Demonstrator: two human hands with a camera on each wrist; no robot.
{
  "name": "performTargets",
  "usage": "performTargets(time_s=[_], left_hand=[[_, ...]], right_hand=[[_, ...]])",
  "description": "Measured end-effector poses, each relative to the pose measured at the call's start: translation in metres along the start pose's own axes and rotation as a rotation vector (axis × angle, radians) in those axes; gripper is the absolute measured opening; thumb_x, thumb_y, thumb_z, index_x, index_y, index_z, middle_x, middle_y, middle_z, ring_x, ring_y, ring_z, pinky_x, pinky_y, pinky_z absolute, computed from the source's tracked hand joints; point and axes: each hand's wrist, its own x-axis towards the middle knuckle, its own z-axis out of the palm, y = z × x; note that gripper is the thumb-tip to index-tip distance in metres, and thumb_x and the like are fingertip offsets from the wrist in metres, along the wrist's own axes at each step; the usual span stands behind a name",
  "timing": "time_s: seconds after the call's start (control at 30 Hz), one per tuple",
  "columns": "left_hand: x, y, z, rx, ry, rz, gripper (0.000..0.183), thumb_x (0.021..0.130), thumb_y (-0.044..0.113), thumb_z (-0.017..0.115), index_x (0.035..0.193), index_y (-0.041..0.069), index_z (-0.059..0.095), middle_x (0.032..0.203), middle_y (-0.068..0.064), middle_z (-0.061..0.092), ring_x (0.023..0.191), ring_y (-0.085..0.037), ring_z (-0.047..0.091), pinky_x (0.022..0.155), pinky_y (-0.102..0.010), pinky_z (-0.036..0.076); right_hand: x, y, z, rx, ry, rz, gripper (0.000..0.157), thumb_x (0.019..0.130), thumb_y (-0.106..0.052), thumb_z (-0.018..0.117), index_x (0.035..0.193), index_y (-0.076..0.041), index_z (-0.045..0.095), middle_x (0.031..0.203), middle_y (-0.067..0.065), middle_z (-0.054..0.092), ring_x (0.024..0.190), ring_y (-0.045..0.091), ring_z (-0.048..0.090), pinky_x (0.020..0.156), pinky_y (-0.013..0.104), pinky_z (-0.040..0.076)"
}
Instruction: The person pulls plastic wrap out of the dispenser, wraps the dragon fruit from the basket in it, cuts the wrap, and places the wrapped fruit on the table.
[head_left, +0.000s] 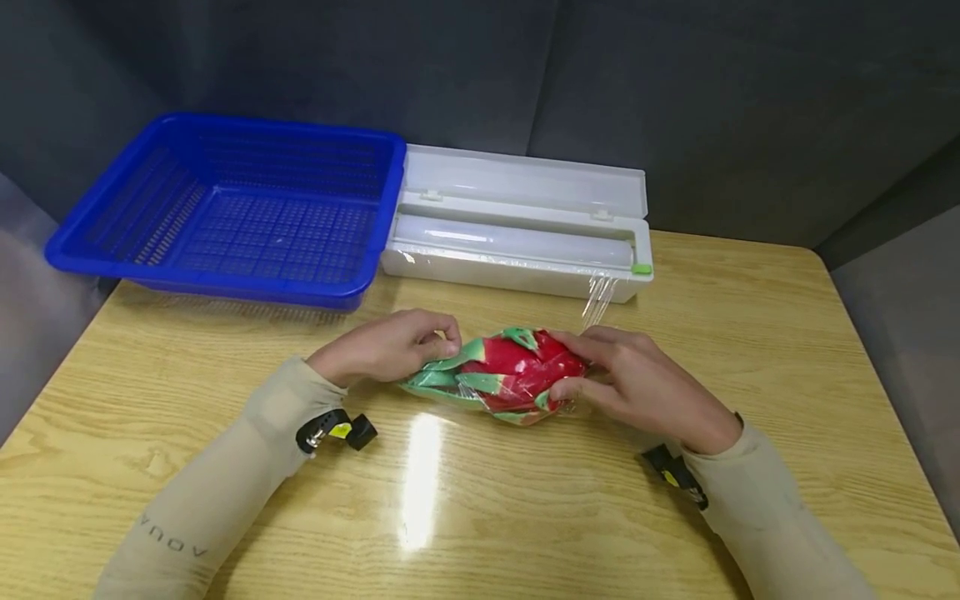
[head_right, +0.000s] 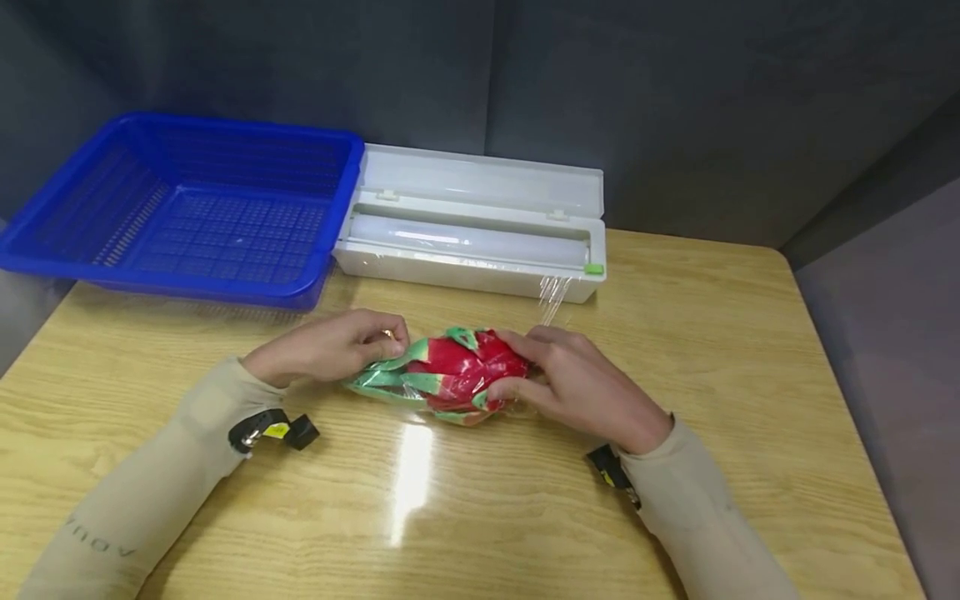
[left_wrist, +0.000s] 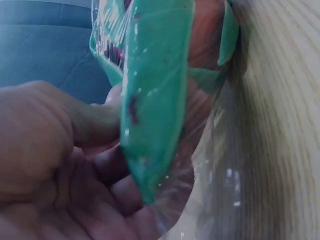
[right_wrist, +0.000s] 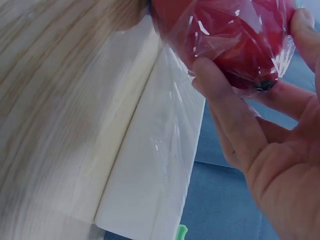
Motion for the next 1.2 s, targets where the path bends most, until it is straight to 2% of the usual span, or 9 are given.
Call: performTargets(time_s=[0.17, 0.33, 0.47, 0.57, 0.7, 0.77, 0.83, 1.0, 1.2], left_hand=[[-0.001, 0.002, -0.001, 0.035, -0.006, -0.007, 0.016, 0.108, 0.022, 0.052, 0.103, 0.015, 0.066, 0.075, 0.005, 0.050, 0.072, -0.013, 0.046, 0.068, -0.030, 0.041], [0.000, -0.001, -0.003, 0.022, 0.000, -0.015, 0.016, 0.108, 0.023, 0.053, 0.106, 0.016, 0.067, 0.083, 0.003, 0.060, 0.076, -0.014, 0.051, 0.070, -0.030, 0.044], [0.000, -0.003, -0.003, -0.028, 0.021, -0.047, 0.012, 0.107, 0.025, 0.056, 0.112, 0.016, 0.062, 0.077, 0.004, 0.062, 0.068, -0.012, 0.050, 0.063, -0.028, 0.041], [0.000, -0.003, -0.004, -0.018, 0.048, -0.079, 0.020, 0.105, 0.030, 0.060, 0.119, 0.016, 0.058, 0.073, 0.002, 0.061, 0.065, -0.013, 0.049, 0.061, -0.029, 0.039], [0.000, -0.002, -0.006, 0.047, 0.099, -0.091, 0.032, 0.101, 0.036, 0.065, 0.124, 0.015, 0.056, 0.095, -0.002, 0.072, 0.081, -0.016, 0.063, 0.073, -0.032, 0.049], [0.000, -0.002, -0.007, 0.070, 0.122, -0.086, 0.032, 0.100, 0.037, 0.068, 0.122, 0.016, 0.059, 0.105, -0.003, 0.073, 0.092, -0.018, 0.067, 0.082, -0.034, 0.052], [0.000, -0.002, -0.007, 0.088, 0.136, -0.077, 0.026, 0.099, 0.037, 0.068, 0.115, 0.018, 0.063, 0.108, -0.003, 0.073, 0.096, -0.020, 0.067, 0.085, -0.037, 0.052], [-0.003, 0.002, -0.008, 0.160, 0.164, -0.037, 0.016, 0.100, 0.037, 0.068, 0.098, 0.021, 0.069, 0.097, 0.002, 0.073, 0.090, -0.016, 0.065, 0.083, -0.036, 0.051], [-0.009, 0.010, -0.008, 0.242, 0.190, 0.030, 0.018, 0.101, 0.035, 0.065, 0.098, 0.021, 0.076, 0.092, 0.007, 0.075, 0.083, -0.011, 0.064, 0.081, -0.034, 0.053]], right_hand=[[-0.001, 0.001, 0.000, 0.001, -0.004, 0.002, 0.067, 0.091, -0.047, 0.076, 0.143, -0.007, 0.062, 0.115, 0.010, 0.074, 0.094, 0.016, 0.069, 0.077, 0.030, 0.062], [0.000, 0.002, 0.000, 0.007, -0.007, 0.004, 0.067, 0.092, -0.047, 0.075, 0.143, -0.006, 0.061, 0.115, 0.010, 0.074, 0.094, 0.015, 0.069, 0.076, 0.030, 0.062], [0.000, 0.002, 0.001, -0.009, 0.007, -0.001, 0.067, 0.092, -0.047, 0.075, 0.143, -0.004, 0.061, 0.118, 0.012, 0.074, 0.097, 0.019, 0.072, 0.080, 0.035, 0.064], [-0.001, 0.001, 0.002, 0.000, 0.011, 0.006, 0.068, 0.093, -0.048, 0.074, 0.143, -0.006, 0.061, 0.122, 0.014, 0.073, 0.100, 0.020, 0.072, 0.082, 0.036, 0.064], [-0.002, 0.000, 0.002, 0.011, 0.011, 0.019, 0.068, 0.093, -0.050, 0.073, 0.145, -0.007, 0.060, 0.128, 0.015, 0.072, 0.102, 0.020, 0.070, 0.082, 0.036, 0.063], [-0.002, 0.000, 0.003, 0.008, 0.014, 0.020, 0.069, 0.093, -0.050, 0.073, 0.145, -0.007, 0.059, 0.128, 0.015, 0.071, 0.103, 0.020, 0.071, 0.083, 0.037, 0.063], [-0.002, 0.000, 0.003, 0.005, 0.018, 0.021, 0.069, 0.093, -0.049, 0.073, 0.145, -0.007, 0.059, 0.128, 0.015, 0.071, 0.103, 0.021, 0.071, 0.083, 0.037, 0.063], [-0.002, 0.000, 0.003, 0.004, 0.021, 0.020, 0.068, 0.094, -0.049, 0.072, 0.145, -0.006, 0.060, 0.127, 0.015, 0.072, 0.101, 0.020, 0.070, 0.082, 0.037, 0.063], [-0.001, 0.001, 0.004, 0.004, 0.031, 0.017, 0.068, 0.093, -0.047, 0.074, 0.144, -0.005, 0.060, 0.129, 0.016, 0.071, 0.102, 0.021, 0.070, 0.082, 0.036, 0.063]])
